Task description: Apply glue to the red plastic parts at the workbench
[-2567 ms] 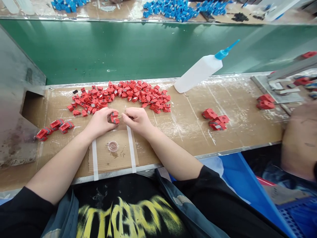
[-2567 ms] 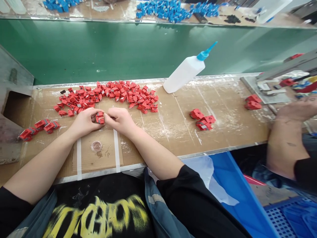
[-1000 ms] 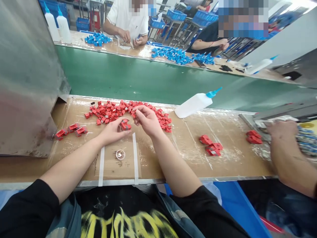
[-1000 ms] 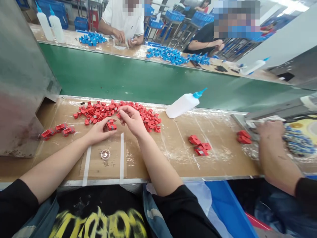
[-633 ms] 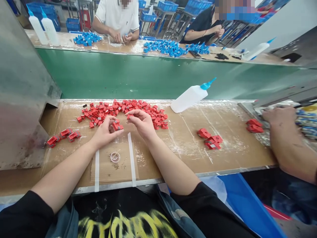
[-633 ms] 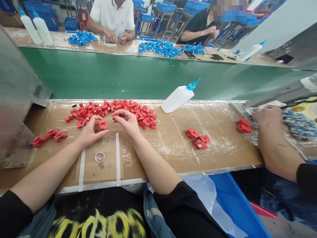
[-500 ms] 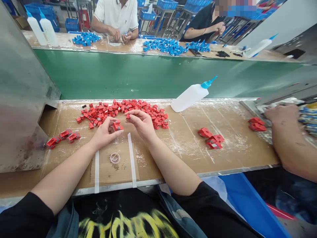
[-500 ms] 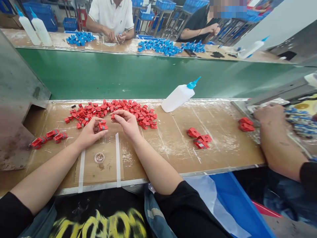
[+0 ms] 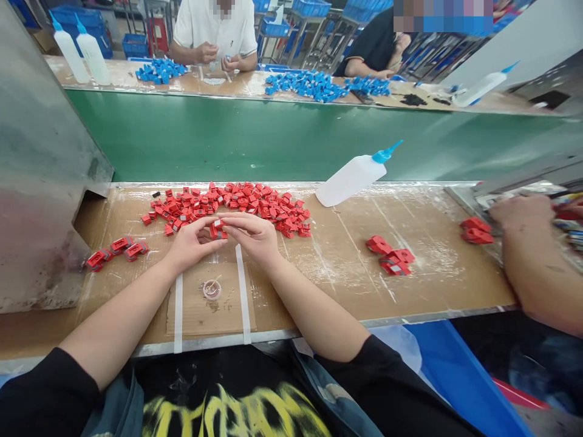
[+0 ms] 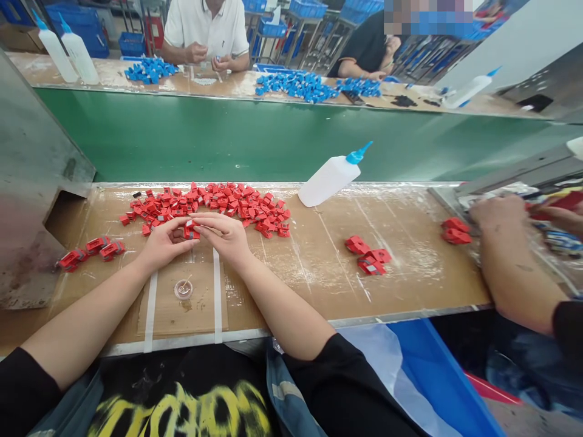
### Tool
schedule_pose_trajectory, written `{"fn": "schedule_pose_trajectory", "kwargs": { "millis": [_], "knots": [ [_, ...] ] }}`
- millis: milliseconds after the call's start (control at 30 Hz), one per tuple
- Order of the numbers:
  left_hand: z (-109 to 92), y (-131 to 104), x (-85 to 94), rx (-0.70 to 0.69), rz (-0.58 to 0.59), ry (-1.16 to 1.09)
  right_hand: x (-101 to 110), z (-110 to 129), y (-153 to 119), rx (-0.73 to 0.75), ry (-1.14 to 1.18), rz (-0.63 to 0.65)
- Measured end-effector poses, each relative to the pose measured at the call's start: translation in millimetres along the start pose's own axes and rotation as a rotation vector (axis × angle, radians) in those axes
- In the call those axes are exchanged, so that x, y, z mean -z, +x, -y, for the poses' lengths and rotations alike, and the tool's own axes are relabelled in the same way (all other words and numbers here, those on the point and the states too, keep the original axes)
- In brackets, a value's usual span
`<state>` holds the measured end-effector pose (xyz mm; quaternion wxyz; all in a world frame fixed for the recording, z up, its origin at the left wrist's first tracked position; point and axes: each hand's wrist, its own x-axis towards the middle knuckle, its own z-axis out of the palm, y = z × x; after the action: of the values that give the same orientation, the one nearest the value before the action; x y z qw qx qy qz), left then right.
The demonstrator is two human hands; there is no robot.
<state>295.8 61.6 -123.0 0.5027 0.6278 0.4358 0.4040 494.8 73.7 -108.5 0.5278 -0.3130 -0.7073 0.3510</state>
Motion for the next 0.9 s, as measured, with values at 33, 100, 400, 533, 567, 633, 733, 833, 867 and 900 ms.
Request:
{"fn": "schedule_pose_trajectory", "kwargs": {
  "millis": [33, 100, 400, 533, 567, 633, 733, 833, 867, 900],
  "knots": [
    [-1, 0, 0.0, -0.005, 0.002, 0.009, 0, 0, 0, 0.005, 0.012, 0.008],
    [-1, 0, 0.0, -0.015, 0.004, 0.023, 0, 0, 0, -0.006, 0.022, 0.022],
    [1, -1, 2.7, -0.147, -0.03, 0.083, -3, 2, 0, -0.077, 0.053, -0.001],
    [-3, -2, 5.9, -0.306, -0.043, 0.273, -4, 0, -1, -0.062, 0.102, 0.059],
    [-4, -3, 6.3, -0.345, -0.046, 0.311, -5, -1, 0, -0.084, 0.124, 0.052],
    [-6, -3, 6.9, -0.4, -0.069, 0.376, -6, -3, 1, -0.152, 0.202, 0.023],
    [-6, -2, 8.1, -0.443, -0.127, 0.444, -6, -5, 4, -0.312, 0.374, 0.064],
    [-4, -1, 10.0, -0.472, -0.114, 0.443, -4, -6, 7, -0.429, 0.522, 0.265],
    [-4, -1, 10.6, -0.473, -0.087, 0.431, -4, -7, 7, -0.443, 0.556, 0.319],
    [-4, 0, 11.1, -0.472, -0.053, 0.416, -4, -7, 7, -0.449, 0.58, 0.346]
  ]
}}
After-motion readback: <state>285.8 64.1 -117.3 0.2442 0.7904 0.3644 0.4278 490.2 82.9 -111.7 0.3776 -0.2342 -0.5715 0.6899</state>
